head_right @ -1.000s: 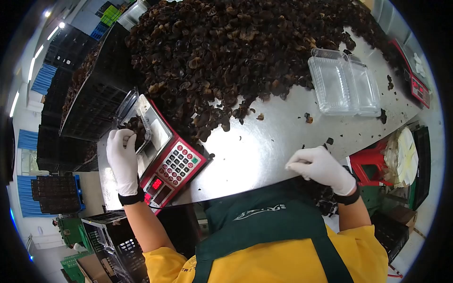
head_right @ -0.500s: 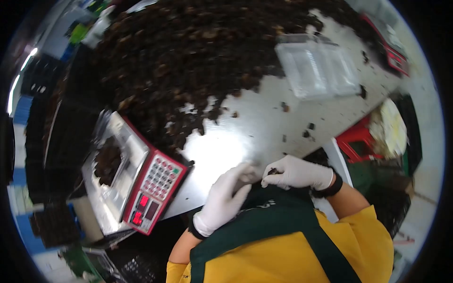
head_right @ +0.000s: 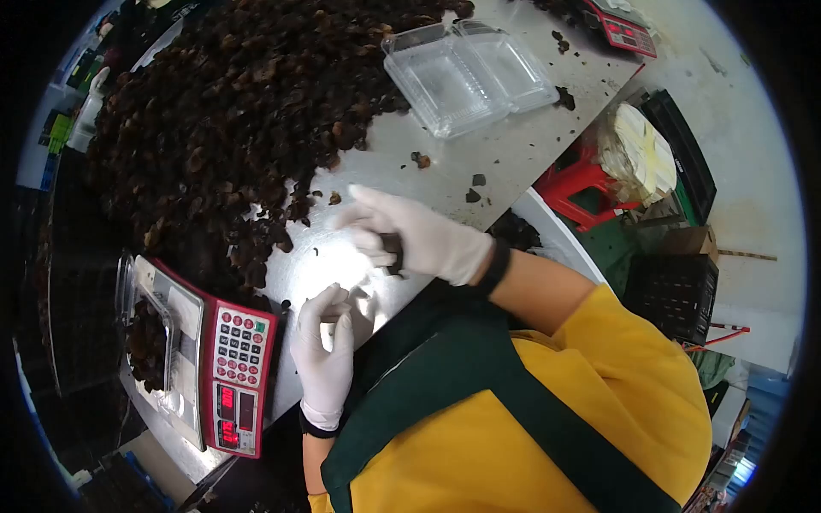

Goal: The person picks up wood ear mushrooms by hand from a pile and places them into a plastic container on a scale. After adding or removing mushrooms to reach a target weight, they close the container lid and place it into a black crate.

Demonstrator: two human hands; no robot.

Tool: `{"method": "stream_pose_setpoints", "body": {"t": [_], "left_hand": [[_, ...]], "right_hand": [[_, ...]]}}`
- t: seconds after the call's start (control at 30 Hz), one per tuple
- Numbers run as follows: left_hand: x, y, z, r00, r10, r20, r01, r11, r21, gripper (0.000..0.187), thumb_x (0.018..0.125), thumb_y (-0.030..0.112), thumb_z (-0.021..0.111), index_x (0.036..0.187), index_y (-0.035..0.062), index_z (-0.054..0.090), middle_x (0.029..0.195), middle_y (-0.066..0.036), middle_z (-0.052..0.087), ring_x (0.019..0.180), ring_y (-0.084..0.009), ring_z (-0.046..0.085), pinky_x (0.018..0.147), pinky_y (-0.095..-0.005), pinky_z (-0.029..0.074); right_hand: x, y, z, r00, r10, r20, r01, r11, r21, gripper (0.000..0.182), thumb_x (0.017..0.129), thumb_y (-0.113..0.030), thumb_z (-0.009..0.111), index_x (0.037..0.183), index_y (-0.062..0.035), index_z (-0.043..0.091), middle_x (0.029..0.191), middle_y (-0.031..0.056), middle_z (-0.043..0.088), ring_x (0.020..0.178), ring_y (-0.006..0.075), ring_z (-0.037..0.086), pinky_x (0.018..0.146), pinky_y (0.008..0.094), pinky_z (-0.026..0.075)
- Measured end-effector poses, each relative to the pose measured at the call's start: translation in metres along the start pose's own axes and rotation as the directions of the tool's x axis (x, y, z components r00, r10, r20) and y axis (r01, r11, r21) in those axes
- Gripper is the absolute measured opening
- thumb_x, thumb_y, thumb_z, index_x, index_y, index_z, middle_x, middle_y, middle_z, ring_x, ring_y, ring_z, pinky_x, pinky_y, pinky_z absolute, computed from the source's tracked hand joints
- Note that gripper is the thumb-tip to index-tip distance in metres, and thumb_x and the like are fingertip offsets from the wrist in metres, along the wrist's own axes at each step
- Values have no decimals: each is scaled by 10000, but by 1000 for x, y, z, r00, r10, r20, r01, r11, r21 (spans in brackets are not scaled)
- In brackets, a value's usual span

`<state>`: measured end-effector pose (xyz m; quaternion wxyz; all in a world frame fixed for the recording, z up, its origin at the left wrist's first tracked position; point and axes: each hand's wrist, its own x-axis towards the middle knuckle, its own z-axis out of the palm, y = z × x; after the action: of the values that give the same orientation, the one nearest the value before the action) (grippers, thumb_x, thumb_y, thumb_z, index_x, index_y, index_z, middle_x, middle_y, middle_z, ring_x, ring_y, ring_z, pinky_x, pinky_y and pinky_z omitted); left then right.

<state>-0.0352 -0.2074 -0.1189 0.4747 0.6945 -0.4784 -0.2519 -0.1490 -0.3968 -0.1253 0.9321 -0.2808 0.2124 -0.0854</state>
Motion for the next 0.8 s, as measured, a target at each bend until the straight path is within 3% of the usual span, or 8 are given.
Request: {"method": "stream_pose_setpoints", "body": {"t": [0.1,0.23,0.27,0.4,0.5,0.63,0.67,0.8], "left_hand": [[-2,-2,4,981,-145,-129,120,975,-186,409,879,-79,632,1265,-22,514,1000,-106,661,886,-146,641,822,-273,508],[-4,-12,4,951,-186,-247,154,978,-144,454,844,-54,711,1237,-7,489,935,-67,626,792,-107,600,742,-248,493],[-3,-13,3,950,-191,-249,158,977,-147,454,844,-54,711,1237,-7,489,935,-67,626,792,-107,600,742,-248,493],[-1,-19,4,943,-186,-276,159,980,-117,431,820,-43,739,1190,9,524,905,-45,623,743,-90,590,695,-235,488],[1,-27,5,907,-122,-402,98,992,-79,342,801,-19,768,1084,10,578,861,-37,628,696,-80,584,635,-227,483],[-17,-33,-21,916,-202,-347,244,966,83,286,832,78,761,1068,54,600,753,-44,632,635,-135,613,626,-260,508],[-22,-35,-26,913,-162,-374,213,972,100,296,826,131,763,1069,68,605,747,-78,621,646,-237,632,605,-345,511],[-58,-9,-62,935,-169,-311,132,982,-137,440,882,-28,639,1311,29,563,913,-20,675,792,-83,633,735,-229,506]], "right_hand": [[45,31,17,986,80,144,-126,930,346,511,1051,-493,395,1053,-36,624,778,12,500,619,124,437,592,231,401],[66,61,27,991,91,100,-121,926,359,510,1045,-498,414,1056,-32,620,872,47,560,739,144,531,678,253,469],[64,62,40,989,114,-96,-71,928,367,479,1024,-476,485,1041,-34,671,832,46,581,740,135,551,686,275,505],[60,60,39,993,103,-63,-73,927,369,443,1033,-439,491,1038,-35,673,871,54,586,781,140,562,778,279,519],[53,75,44,966,-256,42,259,944,-206,274,1054,-184,455,1231,9,536,1036,61,597,905,121,574,823,268,489],[53,86,60,998,-8,58,25,951,-309,232,1009,-107,480,1193,-1,574,1082,56,596,993,121,569,887,267,472],[58,87,63,1000,25,-4,-24,908,-418,227,990,-86,488,1174,-9,598,1093,51,600,1025,122,565,913,275,467],[85,60,99,962,165,220,-103,958,-266,237,972,-63,522,1186,-6,608,1090,33,624,808,54,523,676,191,441]]}}
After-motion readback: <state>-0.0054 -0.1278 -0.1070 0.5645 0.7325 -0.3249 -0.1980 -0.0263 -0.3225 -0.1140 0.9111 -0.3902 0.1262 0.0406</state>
